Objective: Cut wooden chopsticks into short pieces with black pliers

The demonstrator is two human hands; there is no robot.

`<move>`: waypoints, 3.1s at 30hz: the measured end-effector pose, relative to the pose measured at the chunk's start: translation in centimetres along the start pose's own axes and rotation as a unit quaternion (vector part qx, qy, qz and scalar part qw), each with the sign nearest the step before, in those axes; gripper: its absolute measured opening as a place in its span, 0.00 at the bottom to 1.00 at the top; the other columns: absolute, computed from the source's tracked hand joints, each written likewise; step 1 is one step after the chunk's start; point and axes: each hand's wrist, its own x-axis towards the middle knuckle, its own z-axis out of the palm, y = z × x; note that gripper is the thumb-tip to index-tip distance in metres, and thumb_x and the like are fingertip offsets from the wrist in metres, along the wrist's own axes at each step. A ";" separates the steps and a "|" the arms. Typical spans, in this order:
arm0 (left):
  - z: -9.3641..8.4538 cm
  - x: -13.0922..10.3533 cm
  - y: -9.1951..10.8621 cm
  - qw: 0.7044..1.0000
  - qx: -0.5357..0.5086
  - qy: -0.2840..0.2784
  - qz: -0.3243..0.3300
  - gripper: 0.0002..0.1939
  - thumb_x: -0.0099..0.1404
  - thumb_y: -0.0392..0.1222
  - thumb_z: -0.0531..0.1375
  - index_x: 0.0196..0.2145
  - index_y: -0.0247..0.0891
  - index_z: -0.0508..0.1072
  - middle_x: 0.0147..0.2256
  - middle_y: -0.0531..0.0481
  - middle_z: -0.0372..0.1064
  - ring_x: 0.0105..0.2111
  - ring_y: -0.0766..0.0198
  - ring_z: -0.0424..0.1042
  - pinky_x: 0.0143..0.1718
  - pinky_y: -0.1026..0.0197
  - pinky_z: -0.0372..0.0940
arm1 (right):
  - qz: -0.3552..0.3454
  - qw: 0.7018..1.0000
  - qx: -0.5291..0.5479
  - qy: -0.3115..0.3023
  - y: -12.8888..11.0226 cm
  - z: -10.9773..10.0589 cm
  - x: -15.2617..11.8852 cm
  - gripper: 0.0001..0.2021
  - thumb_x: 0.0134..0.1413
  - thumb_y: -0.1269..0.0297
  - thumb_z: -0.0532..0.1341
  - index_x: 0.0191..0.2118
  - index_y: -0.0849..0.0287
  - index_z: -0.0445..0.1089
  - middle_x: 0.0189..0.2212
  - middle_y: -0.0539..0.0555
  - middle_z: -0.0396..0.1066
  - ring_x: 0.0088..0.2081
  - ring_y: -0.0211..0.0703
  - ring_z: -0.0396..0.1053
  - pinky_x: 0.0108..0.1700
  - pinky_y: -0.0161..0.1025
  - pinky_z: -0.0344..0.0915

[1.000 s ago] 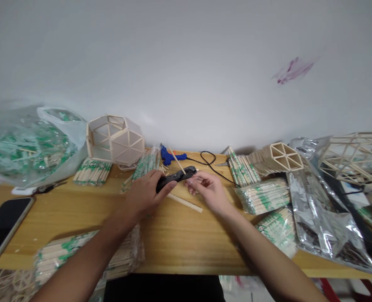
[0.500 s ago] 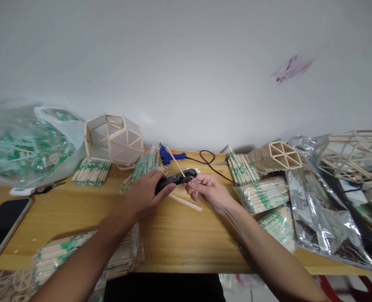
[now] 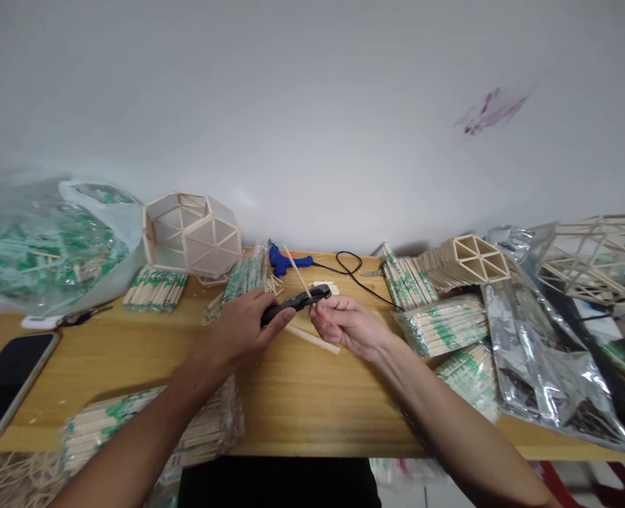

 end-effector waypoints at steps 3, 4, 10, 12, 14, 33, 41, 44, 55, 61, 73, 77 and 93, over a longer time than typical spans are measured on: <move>0.0 0.1 0.2 1.000 0.012 -0.003 -0.016 0.26 0.73 0.60 0.47 0.30 0.40 0.71 0.31 0.46 0.71 0.33 0.56 0.69 0.35 0.56 0.57 | -0.002 1.000 -0.006 0.018 0.1 -0.1 0.1 0.15 0.46 0.58 0.78 0.32 0.63 0.78 0.24 0.48 0.69 0.21 0.28 0.59 0.23 0.27 0.58; 0.0 0.2 0.3 1.000 0.018 -0.005 -0.022 0.26 0.74 0.61 0.47 0.29 0.40 0.71 0.31 0.46 0.71 0.33 0.56 0.69 0.35 0.56 0.57 | -0.008 0.999 -0.023 0.023 0.1 -0.2 0.2 0.15 0.47 0.57 0.78 0.32 0.63 0.78 0.25 0.49 0.70 0.22 0.28 0.61 0.25 0.27 0.61; 0.2 0.4 0.2 0.996 0.066 -0.035 -0.038 0.30 0.74 0.65 0.46 0.32 0.39 0.74 0.33 0.44 0.73 0.35 0.53 0.72 0.36 0.56 0.58 | -0.024 0.989 -0.138 0.041 -1.0 -1.6 0.0 0.16 0.53 0.56 0.72 0.41 0.64 0.79 0.40 0.60 0.80 0.35 0.43 0.78 0.27 0.32 0.73; 0.3 0.4 0.2 0.995 0.081 -0.053 -0.035 0.31 0.74 0.65 0.46 0.33 0.39 0.76 0.34 0.43 0.74 0.36 0.52 0.73 0.36 0.56 0.59 | -0.014 0.994 -0.098 0.037 -1.4 -1.8 -0.1 0.19 0.53 0.57 0.72 0.48 0.61 0.77 0.48 0.63 0.79 0.37 0.48 0.80 0.26 0.33 0.74; 0.4 0.4 0.3 0.993 0.091 -0.076 -0.023 0.32 0.74 0.65 0.45 0.34 0.39 0.77 0.34 0.43 0.75 0.36 0.52 0.74 0.36 0.56 0.59 | 0.004 0.997 -0.071 0.025 -1.8 -1.7 -0.2 0.20 0.53 0.56 0.71 0.50 0.61 0.76 0.51 0.64 0.78 0.36 0.50 0.81 0.25 0.35 0.76; 0.8 0.6 0.4 0.985 0.159 -0.066 -0.029 0.37 0.71 0.71 0.44 0.28 0.39 0.76 0.31 0.40 0.76 0.33 0.50 0.75 0.30 0.57 0.54 | 0.021 0.991 -0.089 0.096 -2.0 -1.2 -0.4 0.11 0.53 0.60 0.73 0.36 0.61 0.77 0.41 0.56 0.81 0.31 0.44 0.82 0.37 0.38 0.81; -0.2 1.5 -1.4 0.988 0.059 -0.011 -0.140 0.37 0.71 0.72 0.43 0.23 0.40 0.71 0.24 0.44 0.72 0.28 0.55 0.70 0.29 0.58 0.53 | -0.063 0.982 -0.090 0.153 -1.3 -1.4 0.0 0.11 0.56 0.58 0.72 0.39 0.58 0.77 0.49 0.56 0.78 0.33 0.41 0.82 0.40 0.37 0.80; 0.1 1.5 -1.8 0.988 -0.032 0.028 -0.145 0.33 0.69 0.71 0.49 0.29 0.39 0.76 0.25 0.48 0.72 0.28 0.57 0.70 0.30 0.59 0.55 | -0.031 0.990 -0.080 0.115 -0.8 -1.1 0.0 0.13 0.52 0.56 0.74 0.38 0.59 0.77 0.46 0.56 0.79 0.32 0.42 0.82 0.39 0.38 0.80; 0.6 1.0 0.0 0.945 -0.282 0.027 -0.165 0.22 0.58 0.61 0.66 0.35 0.37 0.80 0.21 0.56 0.64 0.22 0.66 0.61 0.26 0.63 0.57 | 0.057 0.990 -0.127 0.023 0.8 0.1 0.3 0.17 0.50 0.53 0.76 0.36 0.63 0.77 0.34 0.53 0.79 0.32 0.43 0.82 0.35 0.35 0.78; 1.2 1.0 -0.3 0.944 -0.302 0.006 -0.134 0.16 0.58 0.54 0.67 0.32 0.37 0.79 0.26 0.54 0.70 0.27 0.64 0.67 0.32 0.63 0.62 | 0.079 0.984 -0.158 0.012 1.6 0.6 0.4 0.20 0.45 0.50 0.77 0.34 0.64 0.78 0.29 0.53 0.78 0.31 0.44 0.81 0.37 0.39 0.79; 0.6 1.1 -1.0 0.921 -0.293 0.144 -0.211 0.18 0.58 0.57 0.65 0.30 0.37 0.74 0.18 0.58 0.59 0.19 0.68 0.57 0.22 0.64 0.53 | -0.134 0.954 -0.204 0.173 -1.7 -2.9 0.3 0.16 0.40 0.56 0.79 0.34 0.57 0.80 0.46 0.57 0.81 0.46 0.49 0.79 0.51 0.48 0.75; 0.6 1.0 -0.7 0.935 -0.270 0.127 -0.190 0.19 0.59 0.58 0.64 0.29 0.37 0.74 0.18 0.57 0.59 0.20 0.68 0.57 0.22 0.64 0.52 | -0.255 0.853 -0.387 0.241 -1.9 -4.4 0.5 0.12 0.50 0.55 0.74 0.38 0.57 0.82 0.38 0.57 0.80 0.39 0.47 0.77 0.46 0.47 0.73; 0.8 0.9 -0.8 0.934 -0.272 0.127 -0.193 0.19 0.59 0.58 0.64 0.29 0.38 0.74 0.18 0.57 0.60 0.19 0.67 0.59 0.21 0.64 0.53 | -0.314 0.627 -0.695 0.160 -0.6 -5.5 1.0 0.08 0.67 0.72 0.60 0.42 0.61 0.79 0.38 0.60 0.78 0.41 0.50 0.74 0.46 0.44 0.68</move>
